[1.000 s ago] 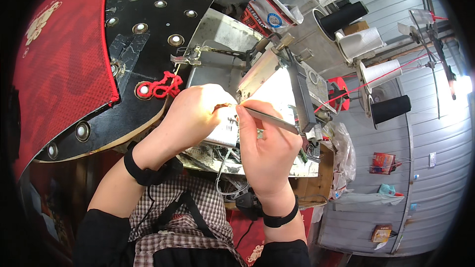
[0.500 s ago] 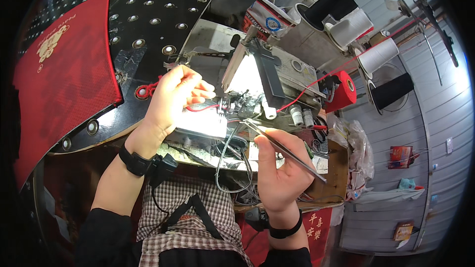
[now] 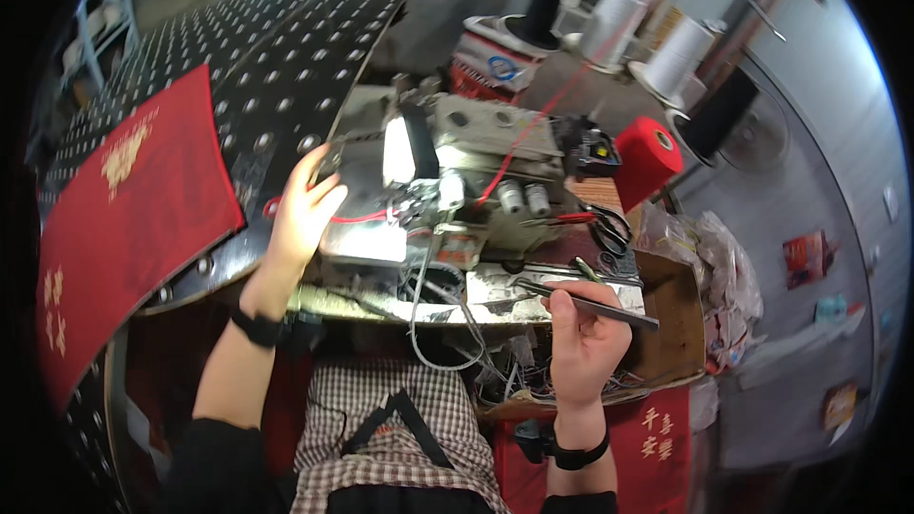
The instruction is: The person is using an industrial sewing machine to sew the edges of a large red mat and attach a red decorative cord.
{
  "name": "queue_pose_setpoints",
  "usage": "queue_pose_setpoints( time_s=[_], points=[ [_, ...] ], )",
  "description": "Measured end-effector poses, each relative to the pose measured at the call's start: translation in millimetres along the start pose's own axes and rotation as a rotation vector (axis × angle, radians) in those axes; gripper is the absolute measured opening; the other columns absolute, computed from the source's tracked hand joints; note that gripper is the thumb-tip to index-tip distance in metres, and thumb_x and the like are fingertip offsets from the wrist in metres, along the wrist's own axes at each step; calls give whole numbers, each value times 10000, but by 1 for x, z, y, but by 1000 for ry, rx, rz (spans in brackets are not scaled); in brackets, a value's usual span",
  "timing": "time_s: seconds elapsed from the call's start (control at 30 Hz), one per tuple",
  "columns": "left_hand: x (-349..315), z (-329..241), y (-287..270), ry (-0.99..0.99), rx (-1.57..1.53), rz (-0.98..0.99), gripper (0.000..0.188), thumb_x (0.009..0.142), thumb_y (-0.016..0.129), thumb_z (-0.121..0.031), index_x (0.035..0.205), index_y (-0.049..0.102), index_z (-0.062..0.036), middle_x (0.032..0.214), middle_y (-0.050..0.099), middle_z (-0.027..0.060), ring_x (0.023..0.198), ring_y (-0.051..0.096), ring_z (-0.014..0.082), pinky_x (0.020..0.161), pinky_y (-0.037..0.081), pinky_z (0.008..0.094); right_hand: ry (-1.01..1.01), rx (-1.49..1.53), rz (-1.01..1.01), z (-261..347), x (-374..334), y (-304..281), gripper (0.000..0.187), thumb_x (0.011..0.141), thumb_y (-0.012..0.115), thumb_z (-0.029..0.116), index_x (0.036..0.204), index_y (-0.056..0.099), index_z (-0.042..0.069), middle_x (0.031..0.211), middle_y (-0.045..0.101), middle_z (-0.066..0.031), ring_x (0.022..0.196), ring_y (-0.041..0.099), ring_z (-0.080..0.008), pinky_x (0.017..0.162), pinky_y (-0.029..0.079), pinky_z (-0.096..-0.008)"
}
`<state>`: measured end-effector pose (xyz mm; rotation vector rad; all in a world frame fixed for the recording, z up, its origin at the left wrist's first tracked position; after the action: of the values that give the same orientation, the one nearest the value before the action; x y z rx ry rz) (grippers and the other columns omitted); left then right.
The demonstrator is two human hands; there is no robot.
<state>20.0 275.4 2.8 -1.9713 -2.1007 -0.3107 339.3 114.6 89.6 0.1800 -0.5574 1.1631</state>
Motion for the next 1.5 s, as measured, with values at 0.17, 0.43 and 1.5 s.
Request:
queue_pose_setpoints(
  time_s=[0.17, 0.43, 1.5],
  points=[
    [-35, -44, 9, 466, 700, -123, 313, 775, 731, -74, 1061, 608, -44, 1147, 550, 140, 1109, 552, 314, 949, 455, 398, 64, -255, 84, -36, 24, -60, 180, 961, 545, 102, 898, 640, -38, 831, 675, -97, 780, 623, -130, 702, 484, -288],
    [-15, -17, 28, 319, 728, 16, 233, 756, 766, -93, 940, 637, -31, 818, 595, 75, 751, 590, 197, 700, 488, 315, 520, -794, 362, -199, 34, -79, 301, 751, 708, 163, 952, 646, -52, 813, 669, -244, 800, 684, -373, 714, 534, -428],
    [45, 4, 28, 284, 1187, 309, 217, 870, 586, -237, 825, 612, -26, 838, 632, 182, 874, 623, 358, 788, 494, 442, -127, -381, 96, -94, 18, 2, 196, 836, 668, 6, 1027, 631, -13, 936, 604, -108, 793, 586, -205, 739, 487, -321]
  ],
)
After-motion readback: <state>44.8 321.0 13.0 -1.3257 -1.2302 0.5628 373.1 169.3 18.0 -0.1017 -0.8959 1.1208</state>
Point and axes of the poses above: each hand's wrist, its own x-axis towards the middle knuckle, its own y-axis out of the palm, z = x × y, the point moved 7 cm from there along x, towards the middle knuckle
